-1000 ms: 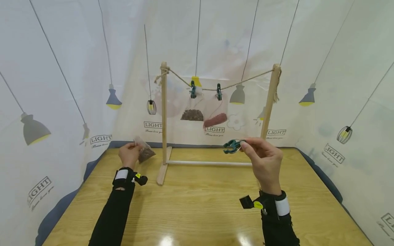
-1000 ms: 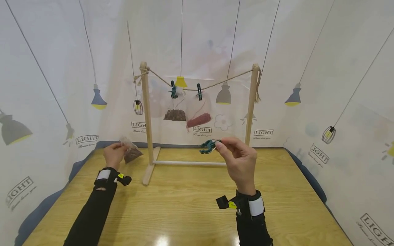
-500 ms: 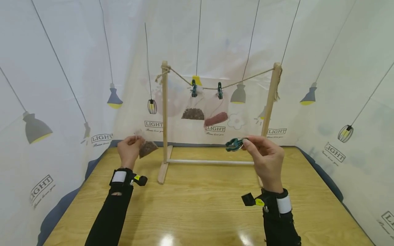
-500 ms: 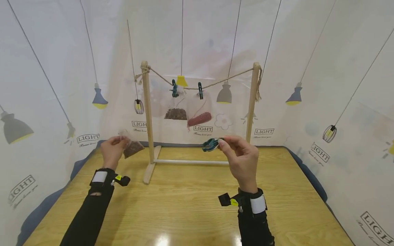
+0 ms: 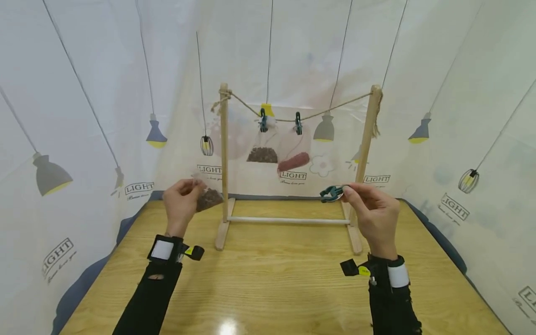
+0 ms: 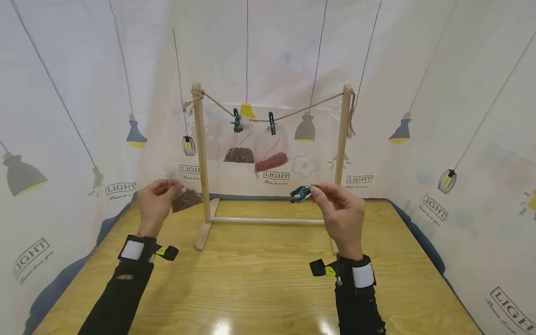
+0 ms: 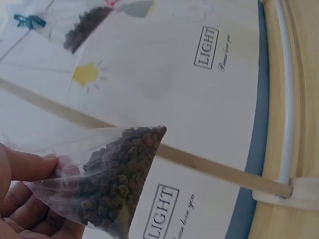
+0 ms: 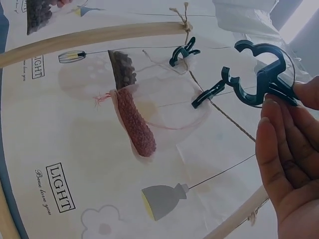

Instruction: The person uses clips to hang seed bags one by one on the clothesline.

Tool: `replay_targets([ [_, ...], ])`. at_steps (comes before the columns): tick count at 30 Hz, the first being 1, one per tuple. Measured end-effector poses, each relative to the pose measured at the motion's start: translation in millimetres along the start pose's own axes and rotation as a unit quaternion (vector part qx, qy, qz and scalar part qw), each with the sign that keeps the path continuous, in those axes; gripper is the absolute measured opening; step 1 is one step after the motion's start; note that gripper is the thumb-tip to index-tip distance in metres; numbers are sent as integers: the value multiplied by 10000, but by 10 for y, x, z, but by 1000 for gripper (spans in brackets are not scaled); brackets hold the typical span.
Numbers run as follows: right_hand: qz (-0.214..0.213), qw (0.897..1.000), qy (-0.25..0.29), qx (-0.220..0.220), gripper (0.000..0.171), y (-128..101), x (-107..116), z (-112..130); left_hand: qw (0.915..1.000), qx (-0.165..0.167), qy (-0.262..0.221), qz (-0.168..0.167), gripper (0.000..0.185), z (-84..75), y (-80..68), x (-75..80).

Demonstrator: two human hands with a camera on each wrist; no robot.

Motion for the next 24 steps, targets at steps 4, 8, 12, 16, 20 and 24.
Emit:
replay_targets([
  [4, -1, 9982, -576, -149, 10, 81, 102, -19, 9992, -264, -199, 241, 20, -156, -78, -100],
  [8, -35, 9957, -912, -131, 11, 197, 187, -37, 9961, -463, -502, 564, 21, -283, -134, -250],
  [12, -97, 9950, -995, 30, 10, 331, 246, -50, 9918, -508, -776, 875, 20, -380, -168, -420],
  [16, -83, 9927, -1190, 155, 11, 452, 278, -25, 9876, -589, -946, 1107, 18, -470, -202, -582],
  [20, -38, 9913, -1301, 196, 12, 577, 298, 2, 9813, -717, -1130, 1383, 15, -576, -253, -748],
  [24, -5, 9896, -1419, 238, 12, 710, 317, -3, 9743, -855, -1301, 1629, 12, -673, -297, -931],
])
Point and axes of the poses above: each hand's wrist, its own y-axis towards the middle knuckle, its own x-axis out of the back of the hand, z = x × y, the point moved 1 cm from there along y, towards the middle knuckle, and after that the axes turned 14 degrees about -y, right-handed, at the moved point
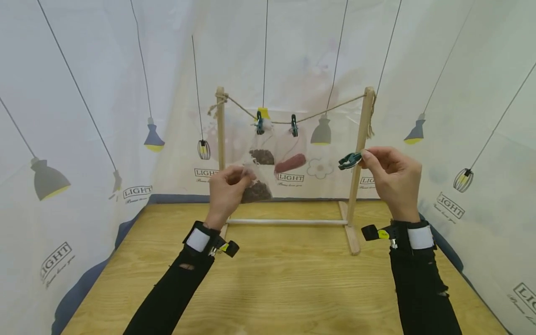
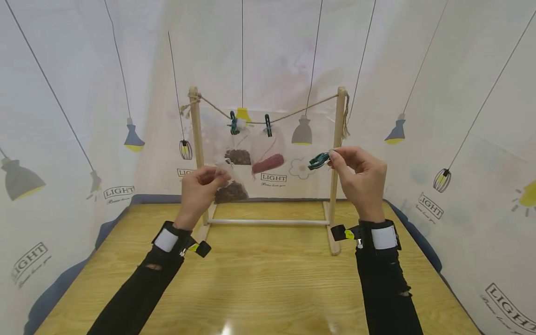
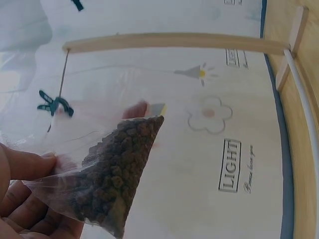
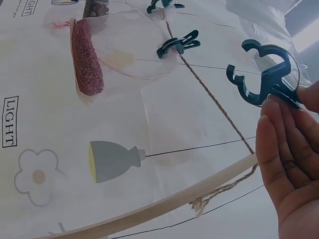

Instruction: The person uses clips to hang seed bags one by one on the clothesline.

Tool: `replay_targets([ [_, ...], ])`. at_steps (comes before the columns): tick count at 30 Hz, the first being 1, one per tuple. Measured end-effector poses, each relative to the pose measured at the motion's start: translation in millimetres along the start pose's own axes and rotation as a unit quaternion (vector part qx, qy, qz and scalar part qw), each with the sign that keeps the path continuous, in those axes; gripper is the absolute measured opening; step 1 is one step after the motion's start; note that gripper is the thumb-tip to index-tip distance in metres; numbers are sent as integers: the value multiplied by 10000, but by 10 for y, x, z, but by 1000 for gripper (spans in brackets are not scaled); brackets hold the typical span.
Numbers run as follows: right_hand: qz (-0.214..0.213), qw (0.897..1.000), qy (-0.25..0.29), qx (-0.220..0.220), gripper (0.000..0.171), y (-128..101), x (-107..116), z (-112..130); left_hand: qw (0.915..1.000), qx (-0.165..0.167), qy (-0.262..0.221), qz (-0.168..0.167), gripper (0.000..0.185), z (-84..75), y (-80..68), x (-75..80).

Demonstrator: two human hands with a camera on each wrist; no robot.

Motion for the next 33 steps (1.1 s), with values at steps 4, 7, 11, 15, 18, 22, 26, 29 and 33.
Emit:
replay_targets([
  [4, 9, 10000, 10, 53, 12, 133, 3, 3, 9999, -35, 62, 121, 14, -40, 29, -195],
  [7, 25, 9999, 34, 93, 12, 233, 4, 4, 9996, -116, 112, 227, 14, -80, 42, -340],
  [11, 51, 9999, 22, 156, 13, 374, 14, 2, 9989, -284, -25, 365, 14, -119, 65, -544],
  [15, 91, 9998, -30, 192, 15, 517, 15, -3, 9986, -383, -100, 358, 13, -114, 110, -737],
  [18, 165, 9996, -91, 204, 17, 615, 0, 8, 9982, -445, -186, 351, 14, -106, 150, -860],
  [22, 291, 9991, -186, 256, 19, 738, -27, 36, 9978, -487, -256, 379, 12, -87, 198, -1017],
  [26, 367, 9981, -326, 359, 18, 866, -64, 49, 9981, -440, -237, 373, 9, -76, 245, -1171],
  [29, 396, 9972, -440, 467, 18, 952, -88, 48, 9984, -335, -265, 358, 9, -75, 271, -1287],
  [33, 479, 9954, -541, 625, 18, 1046, -106, 60, 9989, -297, -236, 270, 10, -86, 299, -1438],
])
Point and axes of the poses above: each hand's wrist, its own y-axis towards the middle knuckle, its own x-axis out of the back of the hand, z = x × y, the point moved 1 cm from there along y, towards the middle knuckle, and after that the axes turned 14 degrees about -y, right-handed, at the moved point
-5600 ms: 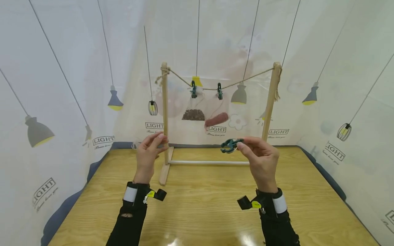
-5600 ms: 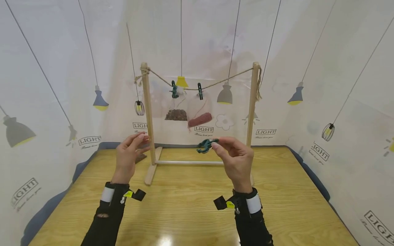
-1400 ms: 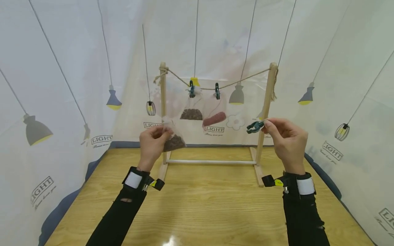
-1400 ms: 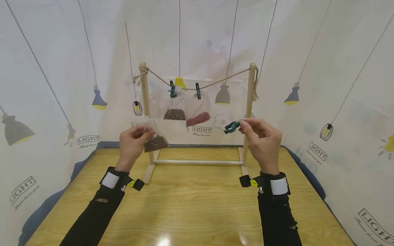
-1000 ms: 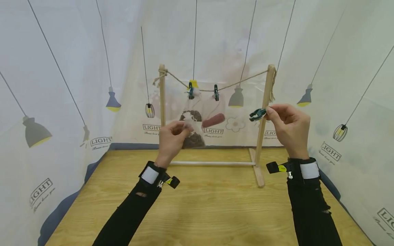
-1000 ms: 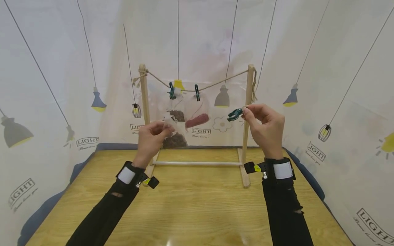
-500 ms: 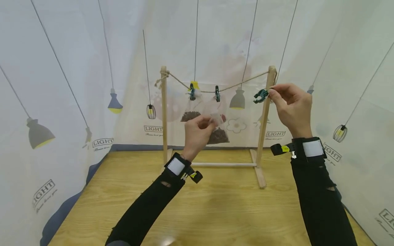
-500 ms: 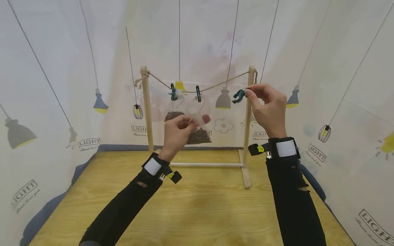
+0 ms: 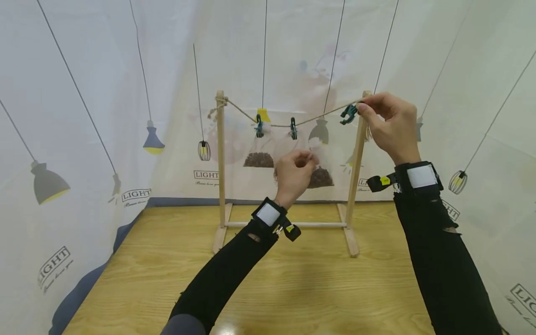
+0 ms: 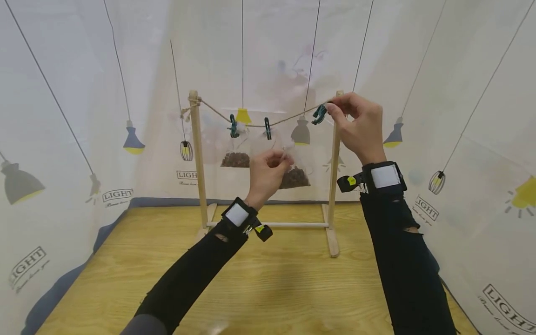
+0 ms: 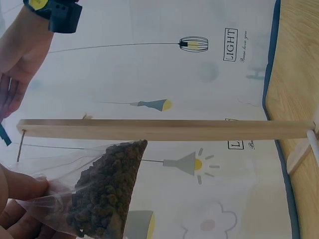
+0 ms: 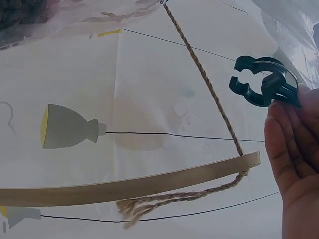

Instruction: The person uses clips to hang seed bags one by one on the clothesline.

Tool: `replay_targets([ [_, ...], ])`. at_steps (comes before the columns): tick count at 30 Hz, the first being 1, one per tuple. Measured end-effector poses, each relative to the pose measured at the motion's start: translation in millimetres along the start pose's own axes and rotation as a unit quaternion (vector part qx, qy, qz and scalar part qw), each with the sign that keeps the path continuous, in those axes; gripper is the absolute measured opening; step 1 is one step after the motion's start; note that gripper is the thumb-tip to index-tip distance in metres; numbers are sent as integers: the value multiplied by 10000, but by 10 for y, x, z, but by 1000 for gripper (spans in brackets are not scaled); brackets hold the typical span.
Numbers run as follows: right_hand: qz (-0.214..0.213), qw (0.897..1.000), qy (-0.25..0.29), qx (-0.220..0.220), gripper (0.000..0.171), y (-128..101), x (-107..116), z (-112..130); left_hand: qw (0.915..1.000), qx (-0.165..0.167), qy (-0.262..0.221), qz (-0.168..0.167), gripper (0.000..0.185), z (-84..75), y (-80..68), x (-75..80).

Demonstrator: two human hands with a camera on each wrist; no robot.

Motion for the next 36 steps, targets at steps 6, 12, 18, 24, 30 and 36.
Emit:
replay_targets([
  [6, 125, 9996, -237, -18, 20, 141, -6, 19, 9997, -141, -76, -169, 9, -9, 110, -170],
  [12, 239, 9983, -502, 188, 18, 254, -43, 19, 9988, -164, -37, -455, 9, -8, 238, -290],
  [18, 368, 9945, -916, 339, 18, 339, -67, 36, 9979, -128, -130, -622, 9, -1, 328, -382],
  [24, 672, 9905, -1102, 467, 20, 407, -65, 45, 9970, -165, -131, -750, 11, 16, 430, -428],
  [30, 1004, 9862, -1208, 518, 21, 445, -84, 53, 9956, -84, -172, -915, 11, 21, 506, -439],
  [36, 1220, 9832, -1262, 494, 20, 420, -76, 62, 9955, -112, -209, -918, 10, 24, 513, -475],
])
Point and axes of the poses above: each hand's wrist, its own y-axis towards the middle knuckle, its own x-axis out of the back of the hand, z = x × y, the point moved 1 cm from there along y, towards the middle knuckle, and after that the axes turned 14 degrees about -y, right-handed, at the moved point
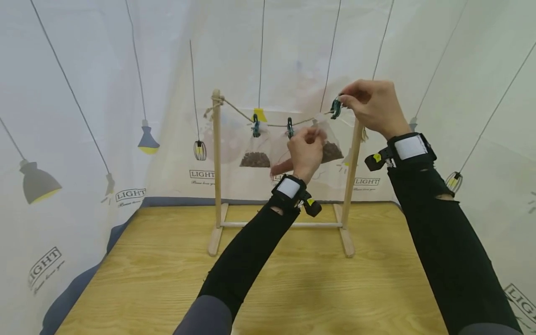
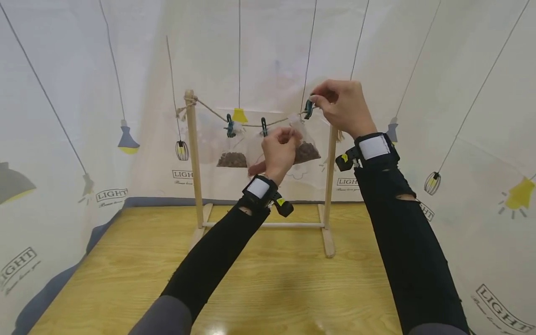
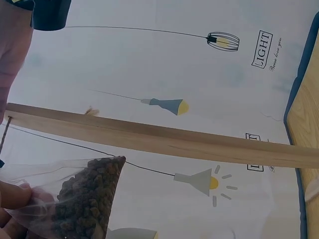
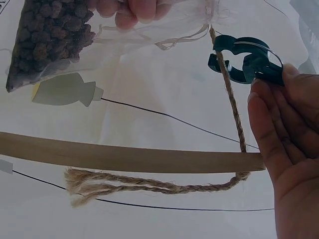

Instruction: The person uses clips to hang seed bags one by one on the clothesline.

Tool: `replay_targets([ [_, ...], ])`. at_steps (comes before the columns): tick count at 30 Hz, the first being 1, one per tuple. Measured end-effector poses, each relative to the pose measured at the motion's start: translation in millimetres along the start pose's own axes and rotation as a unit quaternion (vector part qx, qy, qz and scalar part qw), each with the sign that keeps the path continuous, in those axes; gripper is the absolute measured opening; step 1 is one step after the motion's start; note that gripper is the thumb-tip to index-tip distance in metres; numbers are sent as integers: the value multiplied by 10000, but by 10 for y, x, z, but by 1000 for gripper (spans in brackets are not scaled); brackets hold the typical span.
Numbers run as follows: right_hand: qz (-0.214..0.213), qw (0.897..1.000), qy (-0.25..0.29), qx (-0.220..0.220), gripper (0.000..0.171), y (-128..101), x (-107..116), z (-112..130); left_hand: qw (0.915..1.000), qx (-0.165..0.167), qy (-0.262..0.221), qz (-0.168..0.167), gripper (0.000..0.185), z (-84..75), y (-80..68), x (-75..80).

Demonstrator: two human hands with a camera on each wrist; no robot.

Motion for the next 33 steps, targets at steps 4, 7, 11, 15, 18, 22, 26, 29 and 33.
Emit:
replay_targets([
  [4, 97, 9999, -28, 16, 20, -16, -8, -6, 10000, 78, -31, 39, 10, -1, -8, -32],
  [7, 140, 9999, 0, 28, 20, -11, -19, -8, 9999, 133, 2, 19, 10, -9, 14, -53],
  [11, 209, 9998, 50, -22, 20, -15, -43, -15, 9998, 170, 52, 11, 10, -15, 49, -82],
  [15, 332, 9994, 59, -42, 20, -43, -95, -29, 9996, 254, 79, 71, 8, 1, 60, -100],
  [18, 395, 9992, 26, -26, 20, -65, -134, -39, 9993, 355, -29, 129, 8, 21, 59, -113],
  [22, 414, 9991, 3, -10, 20, -90, -159, -53, 9987, 447, -179, 182, 10, 44, 51, -132],
  [26, 467, 9989, -11, 55, 20, -106, -171, -66, 9985, 490, -156, 193, 10, 50, 48, -148],
  [29, 518, 9985, -74, 165, 19, -110, -173, -69, 9984, 513, -87, 202, 9, 46, 56, -158],
  [33, 598, 9977, -88, 311, 19, -110, -171, -68, 9984, 490, -52, 279, 9, 46, 72, -158],
])
Point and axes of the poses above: each hand's wrist, its own y-axis towards the middle knuckle, its own x-axis out of the back of the hand, z = x × y, the point moved 1 cm from there along y, towards the middle knuckle, and after that the axes turned 14 degrees about -y, right-handed, at the moved point
